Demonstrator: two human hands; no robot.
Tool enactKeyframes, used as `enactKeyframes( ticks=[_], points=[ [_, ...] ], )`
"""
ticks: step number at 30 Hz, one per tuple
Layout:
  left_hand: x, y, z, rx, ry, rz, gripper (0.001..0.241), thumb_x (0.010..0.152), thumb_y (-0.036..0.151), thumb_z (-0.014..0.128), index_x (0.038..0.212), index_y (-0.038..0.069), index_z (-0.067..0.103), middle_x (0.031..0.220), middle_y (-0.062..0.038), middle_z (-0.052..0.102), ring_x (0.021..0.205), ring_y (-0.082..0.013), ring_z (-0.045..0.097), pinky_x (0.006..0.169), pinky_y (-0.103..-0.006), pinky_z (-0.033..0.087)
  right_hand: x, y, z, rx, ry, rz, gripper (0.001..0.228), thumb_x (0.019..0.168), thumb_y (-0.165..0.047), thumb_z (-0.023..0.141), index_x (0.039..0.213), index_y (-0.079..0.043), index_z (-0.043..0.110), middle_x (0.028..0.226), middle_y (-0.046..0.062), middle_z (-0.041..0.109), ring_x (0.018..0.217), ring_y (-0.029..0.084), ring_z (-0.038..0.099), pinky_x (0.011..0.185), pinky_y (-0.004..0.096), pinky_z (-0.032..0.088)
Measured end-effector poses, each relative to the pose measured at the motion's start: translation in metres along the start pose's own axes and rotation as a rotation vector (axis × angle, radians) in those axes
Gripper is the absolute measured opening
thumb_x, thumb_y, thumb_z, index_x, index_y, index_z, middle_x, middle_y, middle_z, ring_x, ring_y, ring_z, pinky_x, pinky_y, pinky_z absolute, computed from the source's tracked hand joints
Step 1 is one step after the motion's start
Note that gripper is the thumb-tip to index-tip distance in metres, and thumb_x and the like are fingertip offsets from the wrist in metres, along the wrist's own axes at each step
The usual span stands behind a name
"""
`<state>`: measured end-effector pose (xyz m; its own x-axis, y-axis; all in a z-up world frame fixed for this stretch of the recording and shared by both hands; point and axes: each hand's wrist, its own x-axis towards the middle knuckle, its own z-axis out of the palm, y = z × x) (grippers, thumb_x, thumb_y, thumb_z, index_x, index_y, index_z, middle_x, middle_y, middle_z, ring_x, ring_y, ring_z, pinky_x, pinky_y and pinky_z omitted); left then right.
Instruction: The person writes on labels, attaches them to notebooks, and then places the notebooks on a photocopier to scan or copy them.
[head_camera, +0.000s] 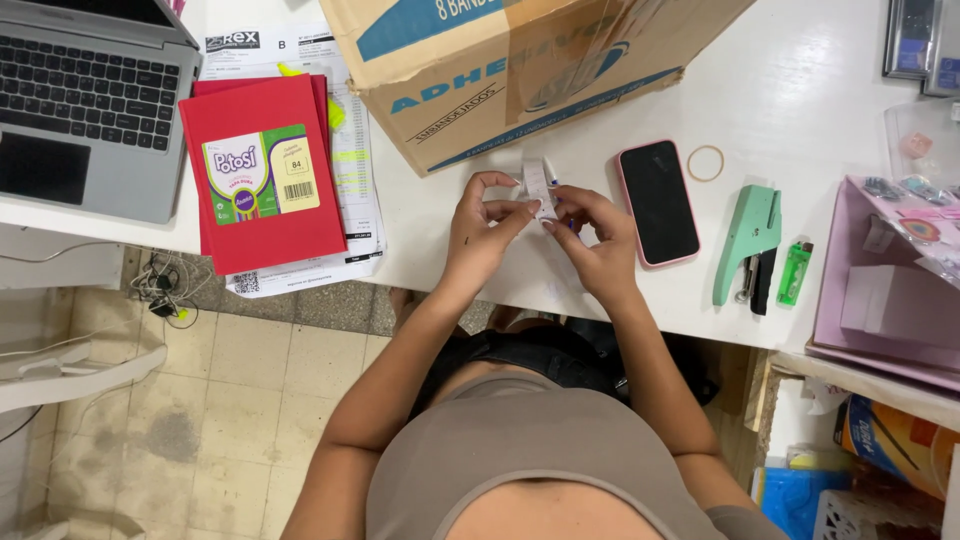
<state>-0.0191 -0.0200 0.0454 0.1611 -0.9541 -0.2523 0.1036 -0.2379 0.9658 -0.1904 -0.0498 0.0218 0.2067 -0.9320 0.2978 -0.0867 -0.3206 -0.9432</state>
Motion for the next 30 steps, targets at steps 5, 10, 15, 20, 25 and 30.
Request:
enactKeyframes(
  ticks=[5,10,15,20,25,30],
  points=[
    [0.008,-0.009,0.0,-0.12,-0.073,-0.073,0.038,0.09,0.023,0.076,0.116,0.013,0.05,0.084,-0.01,0.072,0.065,-0.0059,0.052,0.055,-0.0186,0.034,0.009,-0.025,-0.001,-0.025,-0.04,-0.082,0.019,0.085,0.0,0.084,0.102,-0.006,0.081,0.084,0.012,0.07,0.073,0.022,0.065,0.068,0.034,0.052],
    [0.014,-0.014,0.0,-0.125,-0.097,-0.088,0.033,0.088,0.018,0.074,0.112,0.013,0.052,0.078,-0.011,0.072,0.055,-0.0029,0.043,0.048,-0.0173,0.03,0.011,-0.03,-0.004,-0.162,-0.035,-0.191,0.017,0.084,0.003,0.083,0.098,-0.006,0.082,0.091,0.015,0.069,0.078,0.027,0.064,0.069,0.038,0.051],
    [0.017,-0.022,-0.001,-0.029,-0.063,-0.031,0.034,0.09,0.017,0.076,0.119,0.014,0.058,0.081,-0.013,0.073,0.075,-0.0146,0.065,0.069,-0.0254,0.042,0.013,-0.032,-0.002,-0.251,-0.026,-0.241,0.013,0.087,-0.001,0.082,0.098,-0.008,0.081,0.096,0.014,0.065,0.086,0.03,0.062,0.076,0.041,0.053],
    [0.013,-0.008,-0.002,-0.054,-0.086,-0.037,0.036,0.09,0.014,0.074,0.123,0.015,0.059,0.082,-0.011,0.073,0.082,-0.0147,0.068,0.073,-0.0245,0.044,0.015,-0.029,-0.002,-0.296,-0.031,-0.283,0.012,0.087,-0.002,0.082,0.094,-0.011,0.081,0.094,0.01,0.066,0.086,0.026,0.06,0.076,0.04,0.052],
    [0.012,-0.005,0.0,-0.046,-0.08,-0.033,0.034,0.091,0.021,0.075,0.122,0.017,0.061,0.083,-0.01,0.074,0.081,-0.0151,0.066,0.075,-0.0265,0.046,0.015,-0.031,0.003,-0.249,0.006,-0.331,0.015,0.085,0.004,0.08,0.085,-0.011,0.081,0.093,0.01,0.066,0.087,0.028,0.061,0.079,0.041,0.053],
    [0.001,0.018,-0.005,0.604,0.107,0.267,0.023,0.091,0.027,0.074,0.112,0.017,0.07,0.105,-0.009,0.077,0.088,-0.0267,0.067,0.076,-0.037,0.056,0.018,-0.043,0.02,-0.23,0.072,-0.351,0.013,0.09,0.0,0.079,0.091,-0.013,0.082,0.091,0.006,0.068,0.085,0.024,0.066,0.076,0.037,0.054]
  ],
)
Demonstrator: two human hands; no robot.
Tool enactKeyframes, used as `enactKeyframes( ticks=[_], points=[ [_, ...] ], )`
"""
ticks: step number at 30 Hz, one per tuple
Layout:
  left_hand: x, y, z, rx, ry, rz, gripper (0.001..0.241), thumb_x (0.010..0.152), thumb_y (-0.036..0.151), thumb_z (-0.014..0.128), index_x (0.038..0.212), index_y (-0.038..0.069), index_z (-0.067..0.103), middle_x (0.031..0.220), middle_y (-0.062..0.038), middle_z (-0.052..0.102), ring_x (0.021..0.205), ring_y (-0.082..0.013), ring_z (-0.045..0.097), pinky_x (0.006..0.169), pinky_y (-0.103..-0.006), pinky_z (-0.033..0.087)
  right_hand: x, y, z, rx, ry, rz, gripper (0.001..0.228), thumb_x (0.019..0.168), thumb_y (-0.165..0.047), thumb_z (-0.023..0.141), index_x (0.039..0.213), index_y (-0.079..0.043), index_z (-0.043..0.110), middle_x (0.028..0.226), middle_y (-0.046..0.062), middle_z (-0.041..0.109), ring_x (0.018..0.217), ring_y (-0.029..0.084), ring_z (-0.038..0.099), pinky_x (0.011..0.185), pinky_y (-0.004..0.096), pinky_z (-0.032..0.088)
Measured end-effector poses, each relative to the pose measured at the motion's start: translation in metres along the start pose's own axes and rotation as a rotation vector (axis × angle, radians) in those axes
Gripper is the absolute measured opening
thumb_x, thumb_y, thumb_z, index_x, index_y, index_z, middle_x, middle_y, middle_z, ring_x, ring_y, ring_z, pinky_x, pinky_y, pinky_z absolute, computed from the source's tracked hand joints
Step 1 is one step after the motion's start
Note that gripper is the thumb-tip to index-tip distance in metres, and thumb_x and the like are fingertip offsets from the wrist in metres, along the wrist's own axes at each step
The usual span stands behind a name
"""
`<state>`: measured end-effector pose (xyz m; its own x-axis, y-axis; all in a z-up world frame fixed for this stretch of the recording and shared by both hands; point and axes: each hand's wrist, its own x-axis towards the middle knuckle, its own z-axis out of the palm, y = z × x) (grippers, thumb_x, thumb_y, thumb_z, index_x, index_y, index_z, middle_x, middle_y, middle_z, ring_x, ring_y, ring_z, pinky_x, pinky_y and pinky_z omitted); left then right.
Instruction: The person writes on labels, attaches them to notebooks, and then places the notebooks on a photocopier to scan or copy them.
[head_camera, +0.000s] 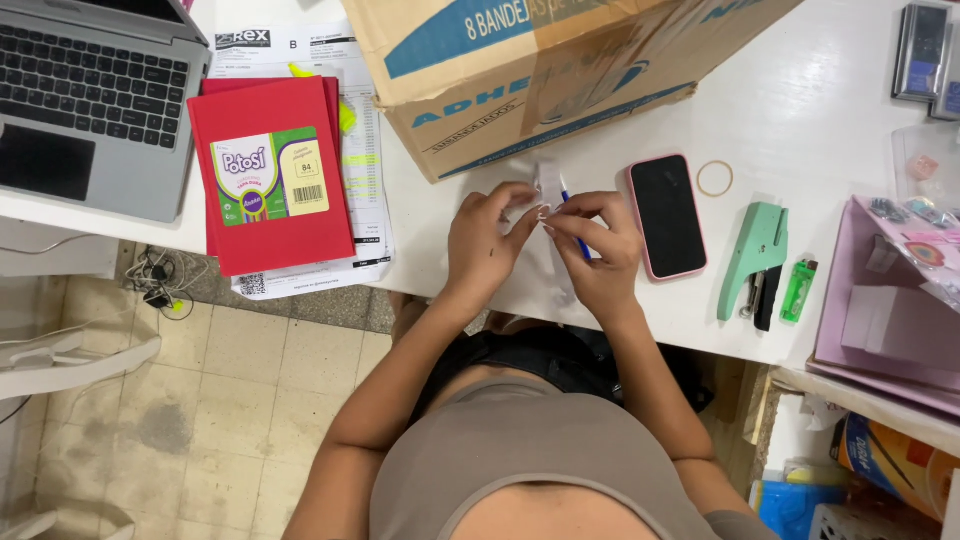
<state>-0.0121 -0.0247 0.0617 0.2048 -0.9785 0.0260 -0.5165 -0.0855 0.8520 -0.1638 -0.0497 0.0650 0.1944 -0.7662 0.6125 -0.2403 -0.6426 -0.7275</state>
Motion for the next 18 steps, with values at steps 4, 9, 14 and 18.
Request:
enactKeyframes(
  ticks=[4,9,14,18],
  points=[
    [-0.011,0.002,-0.033,0.209,0.122,0.142,0.016,0.096,0.02,0.071,0.109,0.013,0.075,0.108,-0.01,0.075,0.096,-0.0238,0.064,0.08,-0.0322,0.055,0.006,-0.015,0.025,0.036,-0.025,0.003,0.016,0.091,0.004,0.076,0.094,-0.011,0.082,0.084,0.005,0.068,0.076,0.021,0.065,0.071,0.035,0.054],
    [-0.026,-0.015,-0.099,0.164,0.221,0.159,0.016,0.094,0.01,0.07,0.109,0.007,0.076,0.102,-0.012,0.074,0.095,-0.0279,0.066,0.084,-0.0372,0.055,0.01,-0.033,0.082,0.141,-0.113,-0.041,0.024,0.091,0.002,0.076,0.114,-0.003,0.077,0.083,0.009,0.073,0.065,0.022,0.061,0.059,0.034,0.052],
    [-0.03,-0.068,-0.178,0.18,0.322,0.145,0.016,0.095,0.011,0.07,0.11,0.009,0.075,0.101,-0.011,0.073,0.098,-0.0309,0.065,0.088,-0.0401,0.053,0.014,-0.061,0.164,0.221,-0.2,0.047,0.032,0.09,0.004,0.076,0.121,-0.003,0.073,0.084,0.008,0.073,0.066,0.021,0.061,0.057,0.033,0.052],
    [-0.019,-0.126,-0.234,0.202,0.383,0.108,0.017,0.093,0.013,0.073,0.11,0.011,0.074,0.101,-0.007,0.073,0.1,-0.0293,0.065,0.088,-0.0402,0.053,0.024,-0.083,0.24,0.279,-0.243,0.35,0.038,0.09,0.0,0.079,0.125,-0.007,0.069,0.087,0.007,0.073,0.072,0.02,0.066,0.059,0.032,0.054]
  ],
)
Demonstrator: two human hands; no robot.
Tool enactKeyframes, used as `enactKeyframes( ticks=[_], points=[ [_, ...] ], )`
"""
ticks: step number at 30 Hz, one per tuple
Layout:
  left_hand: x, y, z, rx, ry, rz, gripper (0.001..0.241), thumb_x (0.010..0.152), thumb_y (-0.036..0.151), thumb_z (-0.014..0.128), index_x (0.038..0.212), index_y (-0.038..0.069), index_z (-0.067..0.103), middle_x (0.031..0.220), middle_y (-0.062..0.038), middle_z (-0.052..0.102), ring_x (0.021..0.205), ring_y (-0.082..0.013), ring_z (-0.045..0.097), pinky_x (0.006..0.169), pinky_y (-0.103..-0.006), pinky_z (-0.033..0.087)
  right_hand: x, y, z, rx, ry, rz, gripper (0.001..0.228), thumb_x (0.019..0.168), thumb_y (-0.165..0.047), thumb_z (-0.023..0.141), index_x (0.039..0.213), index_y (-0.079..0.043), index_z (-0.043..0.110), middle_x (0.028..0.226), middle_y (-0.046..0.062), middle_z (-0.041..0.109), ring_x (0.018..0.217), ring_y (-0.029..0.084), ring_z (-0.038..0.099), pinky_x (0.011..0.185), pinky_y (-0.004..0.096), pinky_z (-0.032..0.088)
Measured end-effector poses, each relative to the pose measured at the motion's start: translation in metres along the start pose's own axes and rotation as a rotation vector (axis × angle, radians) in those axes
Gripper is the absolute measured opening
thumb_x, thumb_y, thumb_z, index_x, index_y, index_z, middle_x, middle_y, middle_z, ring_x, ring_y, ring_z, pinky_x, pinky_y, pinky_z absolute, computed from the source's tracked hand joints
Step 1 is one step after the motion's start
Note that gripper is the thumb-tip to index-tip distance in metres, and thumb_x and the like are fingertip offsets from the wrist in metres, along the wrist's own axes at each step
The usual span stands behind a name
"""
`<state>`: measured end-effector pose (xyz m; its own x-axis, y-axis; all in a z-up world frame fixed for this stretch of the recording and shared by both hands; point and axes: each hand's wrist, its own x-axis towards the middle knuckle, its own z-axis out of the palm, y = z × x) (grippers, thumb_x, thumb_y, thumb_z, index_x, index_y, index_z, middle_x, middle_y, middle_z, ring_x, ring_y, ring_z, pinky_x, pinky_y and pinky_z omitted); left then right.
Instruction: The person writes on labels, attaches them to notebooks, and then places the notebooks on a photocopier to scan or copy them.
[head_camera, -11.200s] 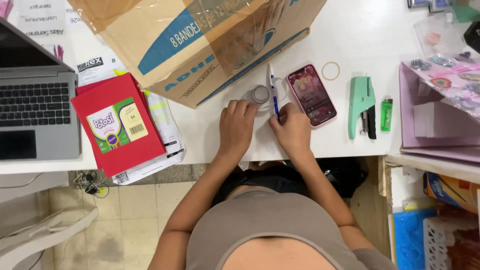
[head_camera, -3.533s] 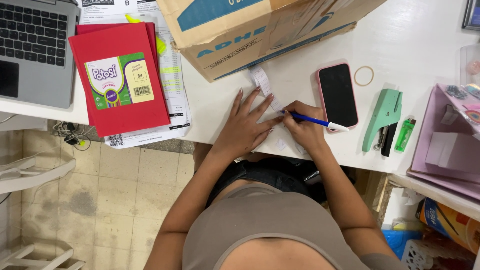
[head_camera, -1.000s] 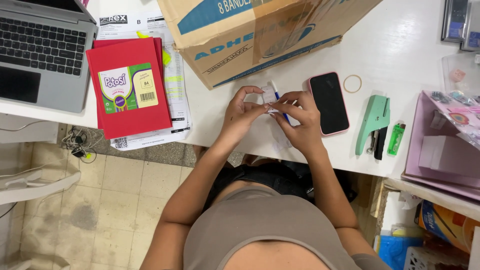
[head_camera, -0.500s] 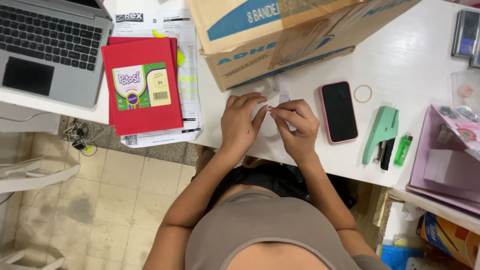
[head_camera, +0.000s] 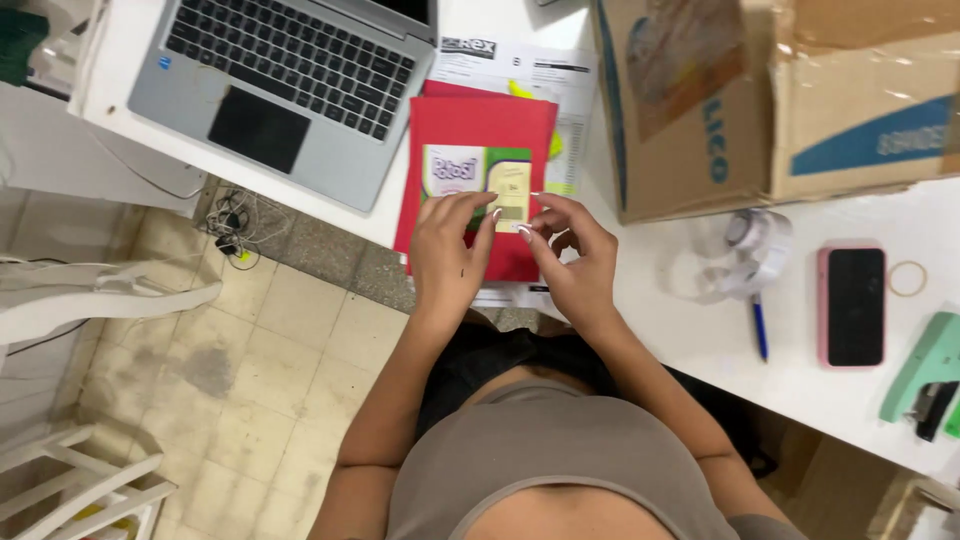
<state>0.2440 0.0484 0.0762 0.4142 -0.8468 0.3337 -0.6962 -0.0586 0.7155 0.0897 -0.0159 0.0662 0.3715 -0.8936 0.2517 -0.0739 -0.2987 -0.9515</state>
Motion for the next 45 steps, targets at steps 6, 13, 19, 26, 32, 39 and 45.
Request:
enactKeyframes(
  ticks=[6,13,19,26,32,39,45],
  points=[
    [0.038,-0.059,-0.046,0.089,-0.036,0.054,0.02,0.092,0.011,0.072,0.112,0.008,0.073,0.104,-0.009,0.071,0.105,-0.0291,0.062,0.091,-0.0409,0.051,0.042,0.006,0.091,-0.007,0.075,0.262,0.034,0.089,-0.001,0.078,0.12,-0.008,0.065,0.087,0.009,0.073,0.074,0.018,0.066,0.062,0.03,0.054],
    [0.069,-0.115,-0.056,0.204,-0.192,0.199,0.025,0.095,0.018,0.067,0.118,0.011,0.068,0.113,-0.006,0.064,0.111,-0.0286,0.057,0.083,-0.0405,0.049,0.076,-0.001,0.138,-0.127,0.194,0.418,0.041,0.086,0.0,0.075,0.122,-0.009,0.056,0.083,0.009,0.073,0.062,0.015,0.062,0.056,0.026,0.05],
    [0.087,-0.132,-0.061,0.177,-0.31,0.304,0.026,0.097,0.022,0.066,0.12,0.009,0.069,0.113,-0.007,0.063,0.111,-0.0287,0.056,0.082,-0.0401,0.048,0.082,0.002,0.146,-0.174,0.213,0.491,0.048,0.084,0.003,0.074,0.119,-0.008,0.044,0.08,0.008,0.072,0.056,0.013,0.059,0.053,0.025,0.047],
    [0.096,-0.138,-0.064,0.15,-0.366,0.341,0.028,0.099,0.027,0.066,0.121,0.01,0.069,0.112,-0.007,0.062,0.111,-0.029,0.056,0.083,-0.0404,0.046,0.087,-0.006,0.151,-0.245,0.212,0.496,0.048,0.082,0.002,0.074,0.117,-0.008,0.044,0.079,0.008,0.072,0.053,0.015,0.057,0.051,0.025,0.044],
    [0.098,-0.139,-0.065,0.141,-0.372,0.35,0.027,0.099,0.028,0.065,0.119,0.01,0.07,0.112,-0.007,0.062,0.111,-0.0288,0.056,0.083,-0.0402,0.046,0.092,-0.008,0.15,-0.301,0.157,0.471,0.045,0.081,0.003,0.074,0.116,-0.008,0.047,0.079,0.008,0.073,0.053,0.016,0.058,0.05,0.026,0.045],
    [0.096,-0.141,-0.064,0.137,-0.374,0.354,0.028,0.1,0.027,0.064,0.12,0.009,0.07,0.112,-0.008,0.062,0.112,-0.0287,0.055,0.083,-0.0396,0.045,0.096,-0.009,0.149,-0.332,0.11,0.449,0.041,0.082,0.003,0.074,0.112,-0.007,0.048,0.079,0.009,0.073,0.054,0.018,0.058,0.051,0.028,0.045],
    [0.096,-0.14,-0.065,0.14,-0.369,0.358,0.027,0.1,0.025,0.064,0.121,0.009,0.07,0.112,-0.009,0.061,0.112,-0.0289,0.055,0.083,-0.0399,0.045,0.096,-0.009,0.151,-0.372,0.104,0.436,0.041,0.082,0.002,0.074,0.112,-0.007,0.047,0.078,0.009,0.073,0.054,0.019,0.059,0.051,0.029,0.047]
  ],
)
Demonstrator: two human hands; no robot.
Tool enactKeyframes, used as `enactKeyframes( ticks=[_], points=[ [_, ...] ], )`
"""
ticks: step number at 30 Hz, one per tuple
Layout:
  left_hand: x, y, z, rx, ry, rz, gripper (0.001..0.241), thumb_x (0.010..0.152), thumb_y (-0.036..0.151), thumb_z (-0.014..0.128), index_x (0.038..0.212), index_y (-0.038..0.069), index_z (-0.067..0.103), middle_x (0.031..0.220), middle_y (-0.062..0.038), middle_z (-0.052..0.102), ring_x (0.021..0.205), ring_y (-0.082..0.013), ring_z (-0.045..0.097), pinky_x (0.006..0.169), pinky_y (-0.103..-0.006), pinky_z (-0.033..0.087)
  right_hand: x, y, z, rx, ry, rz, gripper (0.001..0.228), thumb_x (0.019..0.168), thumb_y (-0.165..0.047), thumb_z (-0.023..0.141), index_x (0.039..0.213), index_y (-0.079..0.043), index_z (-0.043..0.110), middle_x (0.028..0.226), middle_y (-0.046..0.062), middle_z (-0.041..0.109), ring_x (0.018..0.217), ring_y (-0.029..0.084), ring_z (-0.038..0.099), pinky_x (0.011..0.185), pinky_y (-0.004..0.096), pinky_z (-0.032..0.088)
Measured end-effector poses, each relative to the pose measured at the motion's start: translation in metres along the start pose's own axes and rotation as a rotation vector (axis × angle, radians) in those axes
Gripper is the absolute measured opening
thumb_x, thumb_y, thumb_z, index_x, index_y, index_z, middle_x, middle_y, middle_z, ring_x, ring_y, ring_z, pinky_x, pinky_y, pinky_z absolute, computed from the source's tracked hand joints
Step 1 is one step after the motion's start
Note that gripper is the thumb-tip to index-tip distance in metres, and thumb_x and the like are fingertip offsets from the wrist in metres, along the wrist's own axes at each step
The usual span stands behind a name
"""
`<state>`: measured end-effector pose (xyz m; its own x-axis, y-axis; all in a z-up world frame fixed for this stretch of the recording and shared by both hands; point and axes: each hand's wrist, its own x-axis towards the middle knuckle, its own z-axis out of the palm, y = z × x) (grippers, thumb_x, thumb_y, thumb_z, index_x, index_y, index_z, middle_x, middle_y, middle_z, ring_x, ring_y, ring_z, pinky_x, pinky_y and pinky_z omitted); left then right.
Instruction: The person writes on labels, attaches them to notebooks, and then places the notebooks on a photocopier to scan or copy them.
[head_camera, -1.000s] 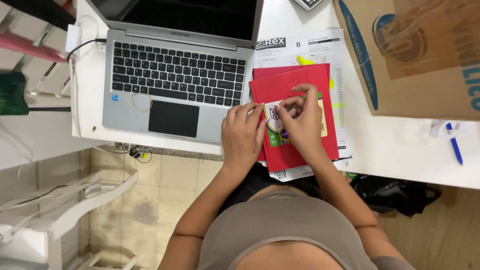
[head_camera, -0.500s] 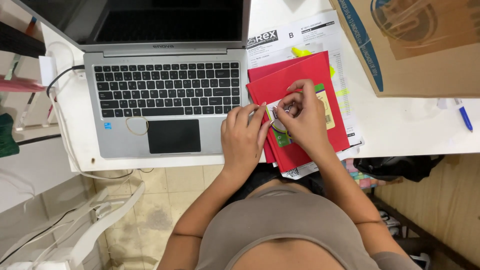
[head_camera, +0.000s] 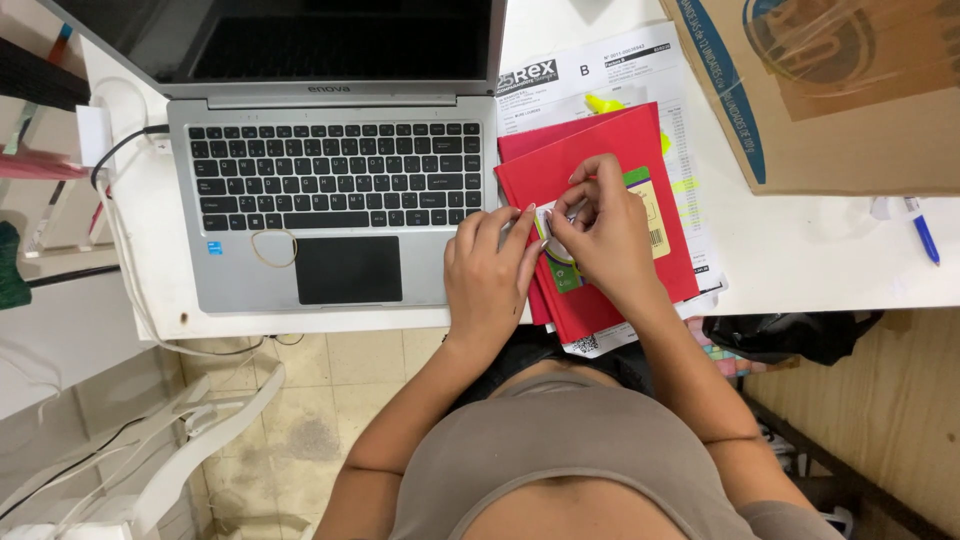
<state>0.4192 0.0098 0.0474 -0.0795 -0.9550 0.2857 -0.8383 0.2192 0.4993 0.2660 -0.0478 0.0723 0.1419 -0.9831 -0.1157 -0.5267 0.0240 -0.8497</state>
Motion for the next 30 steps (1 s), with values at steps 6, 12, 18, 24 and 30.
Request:
enactKeyframes(
  ticks=[6,12,18,24,30],
  points=[
    [-0.002,-0.001,0.003,0.015,0.009,0.011,0.027,0.1,0.025,0.063,0.122,0.012,0.07,0.114,-0.008,0.061,0.112,-0.0286,0.054,0.082,-0.0391,0.045,0.003,-0.002,-0.001,-0.064,-0.018,-0.006,0.041,0.082,-0.001,0.074,0.111,-0.009,0.048,0.078,0.006,0.073,0.055,0.02,0.061,0.054,0.031,0.048],
    [-0.004,-0.003,0.007,0.08,0.002,0.071,0.024,0.101,0.024,0.062,0.121,0.015,0.071,0.116,-0.008,0.061,0.114,-0.0299,0.055,0.082,-0.0396,0.045,-0.001,-0.006,0.002,-0.207,-0.011,-0.005,0.039,0.082,-0.005,0.075,0.111,-0.009,0.049,0.08,0.006,0.074,0.059,0.025,0.065,0.057,0.038,0.049],
    [-0.005,0.002,0.009,0.16,0.009,0.055,0.024,0.1,0.025,0.061,0.12,0.016,0.072,0.118,-0.009,0.06,0.115,-0.0309,0.054,0.08,-0.04,0.044,-0.008,-0.004,0.007,-0.369,0.056,-0.01,0.041,0.084,-0.011,0.079,0.113,-0.011,0.05,0.084,0.005,0.073,0.073,0.033,0.067,0.069,0.046,0.052],
    [-0.004,0.004,0.008,0.134,-0.009,0.043,0.023,0.1,0.023,0.062,0.118,0.014,0.073,0.117,-0.011,0.061,0.115,-0.0309,0.054,0.08,-0.0402,0.045,-0.013,0.003,0.002,-0.286,0.125,-0.018,0.038,0.085,-0.009,0.082,0.106,-0.009,0.051,0.084,0.006,0.068,0.069,0.028,0.064,0.065,0.041,0.051],
    [-0.006,0.001,0.017,0.13,-0.017,0.081,0.025,0.101,0.022,0.059,0.122,0.013,0.07,0.12,-0.009,0.059,0.119,-0.0293,0.052,0.083,-0.0388,0.043,-0.015,0.02,0.009,-0.246,0.132,-0.033,0.036,0.085,-0.014,0.082,0.105,-0.012,0.052,0.081,0.003,0.067,0.064,0.025,0.064,0.062,0.039,0.051]
  ],
)
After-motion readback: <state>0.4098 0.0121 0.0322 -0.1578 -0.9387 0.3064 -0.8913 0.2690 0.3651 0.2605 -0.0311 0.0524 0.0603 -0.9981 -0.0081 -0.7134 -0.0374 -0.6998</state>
